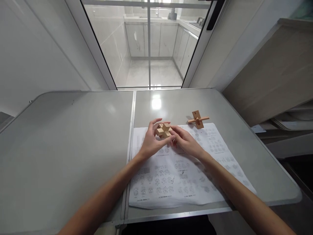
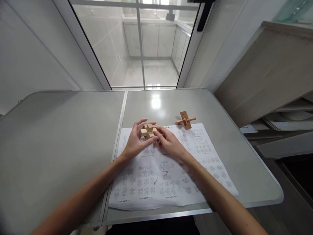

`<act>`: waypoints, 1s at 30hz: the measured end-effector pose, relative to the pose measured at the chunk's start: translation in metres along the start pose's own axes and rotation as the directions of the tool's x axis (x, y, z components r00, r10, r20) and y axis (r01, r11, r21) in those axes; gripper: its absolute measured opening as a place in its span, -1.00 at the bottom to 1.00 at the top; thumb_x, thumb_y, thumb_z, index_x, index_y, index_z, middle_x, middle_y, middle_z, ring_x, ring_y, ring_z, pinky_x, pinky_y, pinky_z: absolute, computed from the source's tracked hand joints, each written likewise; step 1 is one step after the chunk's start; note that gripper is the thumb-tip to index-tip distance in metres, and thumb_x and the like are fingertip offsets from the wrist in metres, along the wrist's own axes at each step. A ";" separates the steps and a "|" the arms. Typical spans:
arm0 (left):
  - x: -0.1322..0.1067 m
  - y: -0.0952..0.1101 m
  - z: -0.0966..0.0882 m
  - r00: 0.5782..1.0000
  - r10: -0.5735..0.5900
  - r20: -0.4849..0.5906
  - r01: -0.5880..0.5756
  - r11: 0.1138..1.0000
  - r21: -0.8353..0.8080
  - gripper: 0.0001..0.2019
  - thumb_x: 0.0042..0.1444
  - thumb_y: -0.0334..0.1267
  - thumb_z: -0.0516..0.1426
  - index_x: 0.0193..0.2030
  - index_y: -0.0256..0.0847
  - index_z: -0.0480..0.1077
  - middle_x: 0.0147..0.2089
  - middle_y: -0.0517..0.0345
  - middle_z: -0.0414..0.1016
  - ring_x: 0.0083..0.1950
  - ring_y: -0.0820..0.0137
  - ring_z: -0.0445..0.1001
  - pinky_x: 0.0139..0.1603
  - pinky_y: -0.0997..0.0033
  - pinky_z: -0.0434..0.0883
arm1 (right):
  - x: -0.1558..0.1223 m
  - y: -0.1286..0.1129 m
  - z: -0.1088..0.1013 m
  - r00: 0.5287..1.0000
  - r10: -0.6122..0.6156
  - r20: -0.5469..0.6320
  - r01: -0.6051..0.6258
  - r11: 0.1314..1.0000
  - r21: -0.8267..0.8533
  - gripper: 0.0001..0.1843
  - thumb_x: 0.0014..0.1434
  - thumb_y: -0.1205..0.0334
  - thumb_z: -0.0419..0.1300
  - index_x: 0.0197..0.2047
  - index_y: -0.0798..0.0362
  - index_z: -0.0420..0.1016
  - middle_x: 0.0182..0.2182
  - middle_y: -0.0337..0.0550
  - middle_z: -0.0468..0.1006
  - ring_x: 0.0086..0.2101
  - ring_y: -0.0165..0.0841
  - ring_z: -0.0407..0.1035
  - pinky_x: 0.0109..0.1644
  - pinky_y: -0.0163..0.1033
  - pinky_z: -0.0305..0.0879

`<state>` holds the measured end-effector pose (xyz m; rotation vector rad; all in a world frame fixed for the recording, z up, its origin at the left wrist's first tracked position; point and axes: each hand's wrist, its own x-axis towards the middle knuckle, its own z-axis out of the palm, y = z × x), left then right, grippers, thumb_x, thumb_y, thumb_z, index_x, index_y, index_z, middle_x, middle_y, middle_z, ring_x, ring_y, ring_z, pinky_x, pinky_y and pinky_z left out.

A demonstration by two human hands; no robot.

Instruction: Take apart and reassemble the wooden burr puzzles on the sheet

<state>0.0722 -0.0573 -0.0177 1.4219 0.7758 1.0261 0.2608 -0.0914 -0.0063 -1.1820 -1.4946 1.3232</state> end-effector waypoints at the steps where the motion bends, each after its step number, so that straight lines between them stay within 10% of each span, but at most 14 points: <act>1: 0.000 -0.001 0.001 0.999 0.047 -0.012 -0.046 0.999 0.029 -0.27 0.17 -0.12 0.46 0.35 -0.07 0.19 0.37 -0.16 0.51 0.16 0.18 0.65 0.13 0.13 0.63 | 0.000 0.002 0.000 1.000 -0.001 -0.010 0.001 1.000 0.019 -0.53 0.53 -0.18 0.10 0.23 -0.01 0.48 -0.39 -0.25 0.53 -0.40 -0.29 0.44 -0.26 -0.15 0.45; 9: 0.000 -0.011 0.002 0.978 0.210 -0.001 -0.204 0.951 0.232 -0.25 0.22 -0.27 0.41 0.43 0.00 0.13 0.37 -0.11 0.47 0.27 0.17 0.61 0.26 0.07 0.59 | -0.002 0.026 0.003 0.936 -0.062 -0.347 0.069 0.998 0.008 -0.59 0.49 -0.21 0.15 0.06 -0.04 0.44 -0.18 -0.15 0.58 -0.37 -0.34 0.45 -0.32 -0.21 0.43; 25: -0.007 -0.012 0.002 0.944 0.298 0.142 -0.328 0.804 0.496 -0.31 0.27 -0.44 0.26 0.47 0.04 0.18 0.33 -0.03 0.53 0.23 0.16 0.56 0.30 0.01 0.50 | -0.009 0.021 0.004 0.974 -0.139 -0.178 0.113 0.983 -0.148 -0.63 0.50 -0.15 0.16 0.04 -0.04 0.54 -0.35 -0.17 0.57 -0.39 -0.25 0.45 -0.28 -0.12 0.44; 30: -0.005 -0.009 -0.001 0.965 0.238 0.114 -0.262 0.907 0.329 -0.04 0.11 -0.23 0.46 0.55 0.03 0.06 0.43 -0.15 0.39 0.27 0.11 0.54 0.23 0.05 0.58 | -0.009 0.020 0.000 0.974 -0.091 -0.206 0.087 0.996 -0.029 -0.59 0.49 -0.20 0.15 0.11 -0.06 0.53 -0.28 -0.13 0.61 -0.39 -0.25 0.48 -0.27 -0.09 0.50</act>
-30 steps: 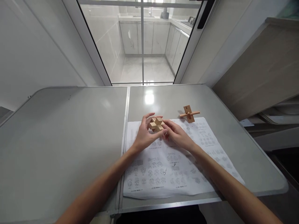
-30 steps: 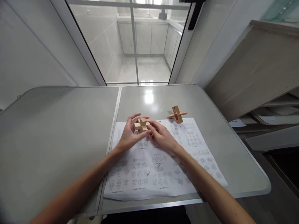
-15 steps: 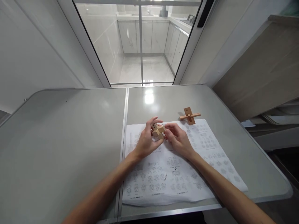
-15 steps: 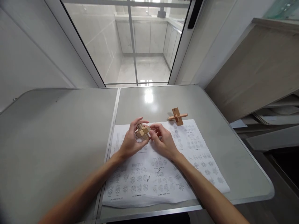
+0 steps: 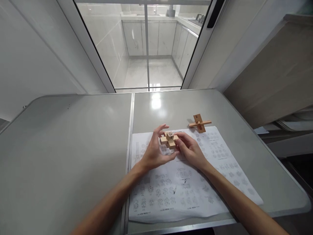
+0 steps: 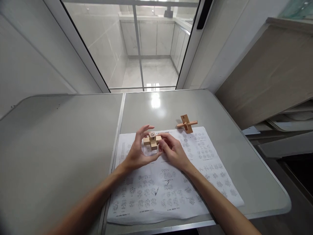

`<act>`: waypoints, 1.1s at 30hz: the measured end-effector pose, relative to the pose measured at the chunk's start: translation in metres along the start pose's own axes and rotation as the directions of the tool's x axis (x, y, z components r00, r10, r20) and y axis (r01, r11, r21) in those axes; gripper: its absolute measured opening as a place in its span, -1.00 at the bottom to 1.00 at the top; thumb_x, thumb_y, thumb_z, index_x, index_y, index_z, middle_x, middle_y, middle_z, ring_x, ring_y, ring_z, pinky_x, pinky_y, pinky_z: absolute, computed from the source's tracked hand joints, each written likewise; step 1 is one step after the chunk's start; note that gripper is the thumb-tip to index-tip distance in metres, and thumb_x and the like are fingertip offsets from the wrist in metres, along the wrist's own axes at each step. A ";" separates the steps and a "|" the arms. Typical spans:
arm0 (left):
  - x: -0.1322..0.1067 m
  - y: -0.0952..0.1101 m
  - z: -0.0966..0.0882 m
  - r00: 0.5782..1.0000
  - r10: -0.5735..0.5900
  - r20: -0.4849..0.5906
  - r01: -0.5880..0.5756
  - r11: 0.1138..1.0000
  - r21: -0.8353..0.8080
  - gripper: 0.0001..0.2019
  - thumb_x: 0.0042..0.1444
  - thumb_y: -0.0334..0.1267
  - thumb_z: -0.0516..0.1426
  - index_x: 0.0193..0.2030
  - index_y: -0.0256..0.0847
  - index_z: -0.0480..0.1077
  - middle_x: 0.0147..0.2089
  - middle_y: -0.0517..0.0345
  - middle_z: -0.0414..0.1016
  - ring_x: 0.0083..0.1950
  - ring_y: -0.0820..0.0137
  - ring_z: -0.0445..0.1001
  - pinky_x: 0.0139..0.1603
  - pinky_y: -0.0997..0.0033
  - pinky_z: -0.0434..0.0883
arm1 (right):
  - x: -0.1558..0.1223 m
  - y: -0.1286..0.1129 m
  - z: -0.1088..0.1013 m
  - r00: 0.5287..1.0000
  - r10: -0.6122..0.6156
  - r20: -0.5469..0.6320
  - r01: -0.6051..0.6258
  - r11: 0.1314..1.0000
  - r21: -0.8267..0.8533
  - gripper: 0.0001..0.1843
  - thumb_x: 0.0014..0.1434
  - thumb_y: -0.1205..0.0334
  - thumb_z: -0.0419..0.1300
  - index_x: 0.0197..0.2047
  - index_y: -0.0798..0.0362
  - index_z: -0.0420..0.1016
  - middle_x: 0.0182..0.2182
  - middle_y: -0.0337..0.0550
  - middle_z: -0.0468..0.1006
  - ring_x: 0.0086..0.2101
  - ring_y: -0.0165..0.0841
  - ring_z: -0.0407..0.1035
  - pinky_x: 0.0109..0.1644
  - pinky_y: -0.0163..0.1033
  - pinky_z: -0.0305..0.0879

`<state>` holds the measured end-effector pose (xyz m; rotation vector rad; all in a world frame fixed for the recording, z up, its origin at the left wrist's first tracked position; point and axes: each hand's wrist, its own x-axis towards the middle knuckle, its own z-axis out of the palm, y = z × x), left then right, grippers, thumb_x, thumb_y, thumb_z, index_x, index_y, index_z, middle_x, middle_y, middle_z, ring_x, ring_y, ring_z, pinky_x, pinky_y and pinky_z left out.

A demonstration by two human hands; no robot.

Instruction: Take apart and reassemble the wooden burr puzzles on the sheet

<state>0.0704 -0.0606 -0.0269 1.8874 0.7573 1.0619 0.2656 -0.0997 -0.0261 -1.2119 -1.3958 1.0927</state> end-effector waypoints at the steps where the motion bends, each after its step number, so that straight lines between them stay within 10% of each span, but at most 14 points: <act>1: 0.000 0.000 -0.001 1.000 -0.011 0.006 0.011 1.000 -0.028 0.01 0.06 -0.17 0.50 0.55 0.02 0.06 0.41 -0.15 0.41 0.31 0.07 0.53 0.27 0.01 0.57 | 0.000 0.000 -0.001 1.000 0.013 -0.005 -0.013 1.000 0.015 -0.58 0.48 -0.21 0.16 0.11 -0.07 0.52 -0.30 -0.14 0.61 -0.41 -0.25 0.47 -0.28 -0.09 0.50; 11: 0.001 0.001 -0.003 0.998 0.030 -0.064 -0.024 0.996 0.080 -0.36 0.22 -0.24 0.42 0.38 -0.03 0.34 0.26 -0.04 0.59 0.12 0.17 0.63 0.16 0.13 0.58 | 0.002 -0.002 -0.002 0.979 -0.130 -0.159 0.109 0.985 -0.133 -0.67 0.46 -0.12 0.22 0.09 -0.09 0.54 -0.07 -0.04 0.54 -0.11 -0.15 0.47 -0.06 -0.04 0.49; 33: 0.001 -0.001 -0.002 0.996 0.090 -0.001 -0.089 0.987 0.134 -0.33 0.21 -0.34 0.42 0.41 -0.04 0.31 0.30 -0.07 0.52 0.27 0.15 0.56 0.18 0.14 0.61 | -0.004 0.004 0.006 0.987 -0.124 -0.106 0.096 0.967 -0.234 -0.67 0.53 0.04 0.13 -0.30 -0.02 0.36 -0.52 -0.34 0.35 -0.55 -0.41 0.19 -0.47 -0.27 0.17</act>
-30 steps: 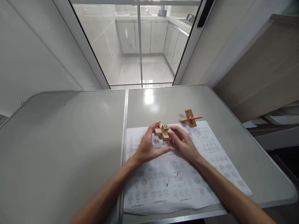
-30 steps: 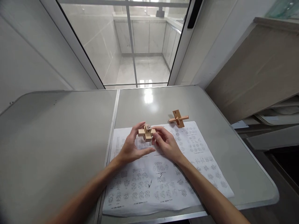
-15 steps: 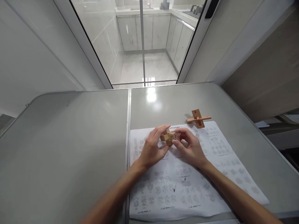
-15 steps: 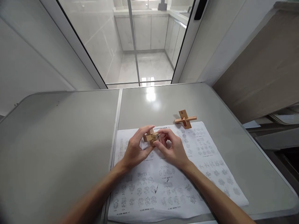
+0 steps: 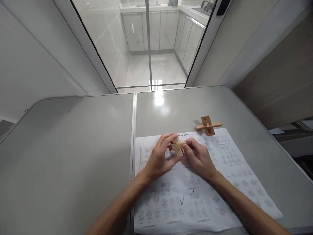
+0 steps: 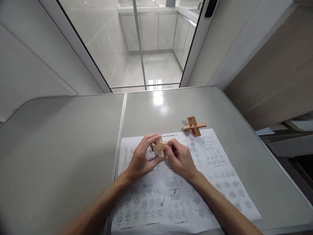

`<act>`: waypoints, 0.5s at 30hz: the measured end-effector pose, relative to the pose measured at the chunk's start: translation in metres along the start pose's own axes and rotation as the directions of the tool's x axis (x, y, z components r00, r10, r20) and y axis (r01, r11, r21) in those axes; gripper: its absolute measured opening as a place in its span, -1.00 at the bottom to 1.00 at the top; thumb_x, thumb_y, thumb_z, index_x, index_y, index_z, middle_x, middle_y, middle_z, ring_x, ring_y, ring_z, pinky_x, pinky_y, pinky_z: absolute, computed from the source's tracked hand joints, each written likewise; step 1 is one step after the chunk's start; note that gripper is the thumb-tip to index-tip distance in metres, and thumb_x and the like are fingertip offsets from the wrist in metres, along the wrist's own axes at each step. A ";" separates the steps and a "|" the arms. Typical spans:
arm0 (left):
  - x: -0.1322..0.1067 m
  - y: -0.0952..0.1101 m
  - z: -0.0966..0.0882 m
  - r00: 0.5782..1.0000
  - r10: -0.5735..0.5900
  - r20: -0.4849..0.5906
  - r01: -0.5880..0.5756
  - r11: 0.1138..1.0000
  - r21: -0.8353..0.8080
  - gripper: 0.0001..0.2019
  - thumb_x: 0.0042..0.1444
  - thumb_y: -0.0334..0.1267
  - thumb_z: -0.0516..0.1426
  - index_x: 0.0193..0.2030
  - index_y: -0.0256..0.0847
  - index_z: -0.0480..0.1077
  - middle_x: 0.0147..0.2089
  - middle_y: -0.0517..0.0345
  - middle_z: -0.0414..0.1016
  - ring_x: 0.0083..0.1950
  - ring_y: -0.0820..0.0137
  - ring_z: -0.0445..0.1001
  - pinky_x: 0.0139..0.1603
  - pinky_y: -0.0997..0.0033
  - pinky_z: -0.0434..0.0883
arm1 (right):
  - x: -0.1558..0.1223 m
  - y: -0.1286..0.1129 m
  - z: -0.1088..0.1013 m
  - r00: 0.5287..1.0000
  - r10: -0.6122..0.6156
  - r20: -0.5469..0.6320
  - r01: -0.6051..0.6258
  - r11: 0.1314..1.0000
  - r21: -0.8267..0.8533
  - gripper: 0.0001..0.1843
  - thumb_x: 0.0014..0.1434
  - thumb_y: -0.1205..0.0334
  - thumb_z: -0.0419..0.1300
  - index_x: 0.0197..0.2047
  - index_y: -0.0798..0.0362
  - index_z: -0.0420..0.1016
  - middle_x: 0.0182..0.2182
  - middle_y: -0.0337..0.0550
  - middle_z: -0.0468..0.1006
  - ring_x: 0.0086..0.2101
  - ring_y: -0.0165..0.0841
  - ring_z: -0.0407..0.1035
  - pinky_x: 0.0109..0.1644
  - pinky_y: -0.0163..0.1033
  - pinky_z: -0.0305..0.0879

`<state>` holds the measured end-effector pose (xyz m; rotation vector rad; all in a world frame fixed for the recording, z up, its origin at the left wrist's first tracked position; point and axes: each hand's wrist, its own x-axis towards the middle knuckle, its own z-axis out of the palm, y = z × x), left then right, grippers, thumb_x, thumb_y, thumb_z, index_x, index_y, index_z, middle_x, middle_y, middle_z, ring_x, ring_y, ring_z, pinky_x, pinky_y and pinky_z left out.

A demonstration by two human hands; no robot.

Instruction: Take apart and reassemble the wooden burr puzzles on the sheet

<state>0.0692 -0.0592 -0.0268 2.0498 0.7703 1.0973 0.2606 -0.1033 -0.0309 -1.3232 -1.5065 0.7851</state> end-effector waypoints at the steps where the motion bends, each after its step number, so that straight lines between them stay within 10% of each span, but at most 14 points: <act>1: 0.001 0.000 0.000 1.000 0.004 -0.004 -0.004 1.000 0.002 -0.34 0.22 -0.34 0.41 0.40 -0.05 0.31 0.29 -0.07 0.52 0.27 0.15 0.56 0.18 0.14 0.61 | 0.000 -0.001 0.000 1.000 -0.014 0.000 0.014 1.000 -0.012 -0.67 0.53 0.05 0.12 -0.30 -0.02 0.35 -0.52 -0.34 0.34 -0.55 -0.42 0.18 -0.47 -0.27 0.17; 15: 0.002 0.003 0.000 0.997 0.080 0.016 -0.082 0.988 0.131 -0.47 0.33 -0.36 0.30 0.39 -0.06 0.32 0.24 -0.05 0.60 0.24 0.20 0.61 0.21 0.16 0.56 | 0.002 -0.002 -0.005 0.998 -0.055 -0.006 0.053 0.990 -0.132 -0.63 0.39 0.21 0.16 -0.45 -0.04 0.15 -0.63 -0.43 0.15 -0.61 -0.48 0.02 -0.52 -0.30 0.00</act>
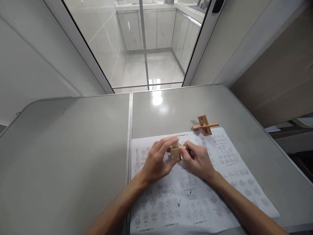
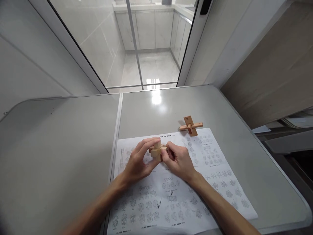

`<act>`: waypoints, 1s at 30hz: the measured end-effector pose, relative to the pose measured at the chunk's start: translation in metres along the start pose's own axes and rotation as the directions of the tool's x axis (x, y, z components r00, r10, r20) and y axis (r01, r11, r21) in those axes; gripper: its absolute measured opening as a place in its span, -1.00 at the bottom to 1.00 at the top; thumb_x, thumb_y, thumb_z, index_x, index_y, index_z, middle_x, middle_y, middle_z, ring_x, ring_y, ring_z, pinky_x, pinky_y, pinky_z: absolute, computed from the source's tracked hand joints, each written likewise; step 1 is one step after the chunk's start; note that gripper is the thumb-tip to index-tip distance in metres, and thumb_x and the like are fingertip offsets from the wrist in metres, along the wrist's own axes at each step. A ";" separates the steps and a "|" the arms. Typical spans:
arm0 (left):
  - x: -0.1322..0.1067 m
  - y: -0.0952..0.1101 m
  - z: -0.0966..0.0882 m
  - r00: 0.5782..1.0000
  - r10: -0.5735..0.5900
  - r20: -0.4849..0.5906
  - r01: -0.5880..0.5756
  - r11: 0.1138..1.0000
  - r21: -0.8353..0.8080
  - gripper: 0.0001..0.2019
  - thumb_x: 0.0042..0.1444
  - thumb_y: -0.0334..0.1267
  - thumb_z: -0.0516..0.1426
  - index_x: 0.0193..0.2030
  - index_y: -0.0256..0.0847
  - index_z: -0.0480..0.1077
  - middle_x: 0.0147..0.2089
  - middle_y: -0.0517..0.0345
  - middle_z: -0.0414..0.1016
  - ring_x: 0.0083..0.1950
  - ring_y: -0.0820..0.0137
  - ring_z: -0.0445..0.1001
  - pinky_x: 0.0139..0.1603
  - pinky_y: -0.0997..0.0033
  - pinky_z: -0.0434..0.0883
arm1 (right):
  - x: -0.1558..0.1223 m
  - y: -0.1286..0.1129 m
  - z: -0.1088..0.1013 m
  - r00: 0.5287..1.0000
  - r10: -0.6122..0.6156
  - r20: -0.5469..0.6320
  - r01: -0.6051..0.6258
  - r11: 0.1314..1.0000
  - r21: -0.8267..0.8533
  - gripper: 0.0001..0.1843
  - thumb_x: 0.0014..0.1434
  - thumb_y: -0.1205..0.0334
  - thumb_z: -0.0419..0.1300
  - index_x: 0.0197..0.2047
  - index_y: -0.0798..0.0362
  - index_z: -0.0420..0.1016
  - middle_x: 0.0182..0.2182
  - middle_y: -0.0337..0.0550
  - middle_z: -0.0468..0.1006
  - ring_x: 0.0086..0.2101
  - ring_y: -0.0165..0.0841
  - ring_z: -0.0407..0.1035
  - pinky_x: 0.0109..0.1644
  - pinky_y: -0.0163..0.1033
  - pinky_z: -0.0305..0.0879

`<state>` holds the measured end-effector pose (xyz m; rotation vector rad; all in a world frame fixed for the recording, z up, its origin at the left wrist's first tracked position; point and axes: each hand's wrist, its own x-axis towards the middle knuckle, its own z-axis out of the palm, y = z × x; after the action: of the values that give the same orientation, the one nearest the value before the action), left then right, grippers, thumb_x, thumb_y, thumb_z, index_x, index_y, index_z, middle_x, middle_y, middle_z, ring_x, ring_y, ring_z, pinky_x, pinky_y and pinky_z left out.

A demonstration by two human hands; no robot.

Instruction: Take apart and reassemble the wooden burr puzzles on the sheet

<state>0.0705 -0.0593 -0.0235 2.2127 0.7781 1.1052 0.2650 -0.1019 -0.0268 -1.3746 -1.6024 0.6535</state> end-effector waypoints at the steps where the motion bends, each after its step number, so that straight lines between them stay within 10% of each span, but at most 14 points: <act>1: 0.000 0.000 0.001 1.000 0.020 -0.016 -0.020 0.999 0.027 -0.48 0.34 -0.37 0.29 0.38 -0.06 0.33 0.24 -0.03 0.61 0.25 0.21 0.61 0.22 0.17 0.55 | 0.000 -0.001 0.000 1.000 0.010 0.007 -0.010 1.000 0.007 -0.62 0.40 0.21 0.15 -0.46 -0.03 0.15 -0.63 -0.43 0.14 -0.61 -0.48 0.01 -0.51 -0.29 0.00; 8: 0.000 0.000 0.004 0.983 0.159 -0.097 -0.134 0.965 0.228 -0.51 0.34 -0.53 0.21 0.35 -0.09 0.37 0.23 0.01 0.66 0.19 0.29 0.65 0.12 0.23 0.55 | 0.000 -0.005 0.002 0.970 0.204 0.130 -0.228 0.951 0.207 -0.52 0.44 0.03 0.09 -0.49 -0.04 0.10 -0.61 -0.38 0.11 -0.57 -0.46 0.01 -0.49 -0.28 0.01; 16: 0.001 0.004 0.001 0.929 0.345 -0.134 -0.277 0.888 0.368 -0.44 0.26 -0.64 0.21 0.32 -0.08 0.41 0.19 0.07 0.69 0.08 0.31 0.62 0.10 0.26 0.57 | -0.003 -0.005 -0.001 0.846 0.215 0.488 -0.501 0.631 0.592 -0.33 0.43 -0.18 0.14 -0.61 -0.06 0.05 -0.73 -0.45 -0.02 -0.75 -0.50 -0.03 -0.61 -0.27 -0.07; 25: 0.001 0.005 -0.009 1.000 0.017 -0.003 -0.018 0.981 -0.194 -0.11 0.15 -0.28 0.30 0.56 -0.16 0.01 0.57 -0.35 0.14 0.56 -0.08 0.25 0.44 -0.20 0.40 | -0.003 -0.007 -0.002 0.951 0.233 0.202 -0.298 0.862 0.411 -0.45 0.45 -0.02 0.18 -0.55 -0.03 0.18 -0.67 -0.35 0.24 -0.62 -0.45 0.09 -0.51 -0.27 0.07; 30: 0.002 0.002 -0.013 0.935 -0.299 0.188 0.353 0.789 -0.502 -0.36 0.42 0.18 0.17 0.47 -0.09 0.20 0.37 -0.21 0.48 0.27 0.07 0.58 0.27 0.05 0.51 | -0.002 -0.011 -0.001 0.991 0.090 0.096 -0.108 0.973 0.206 -0.51 0.36 0.14 0.21 -0.55 -0.02 0.11 -0.64 -0.37 0.16 -0.59 -0.47 0.03 -0.50 -0.28 0.01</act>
<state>0.0612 -0.0564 -0.0142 1.5791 0.6787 0.8925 0.2605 -0.1068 -0.0183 -1.2899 -1.4909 0.9268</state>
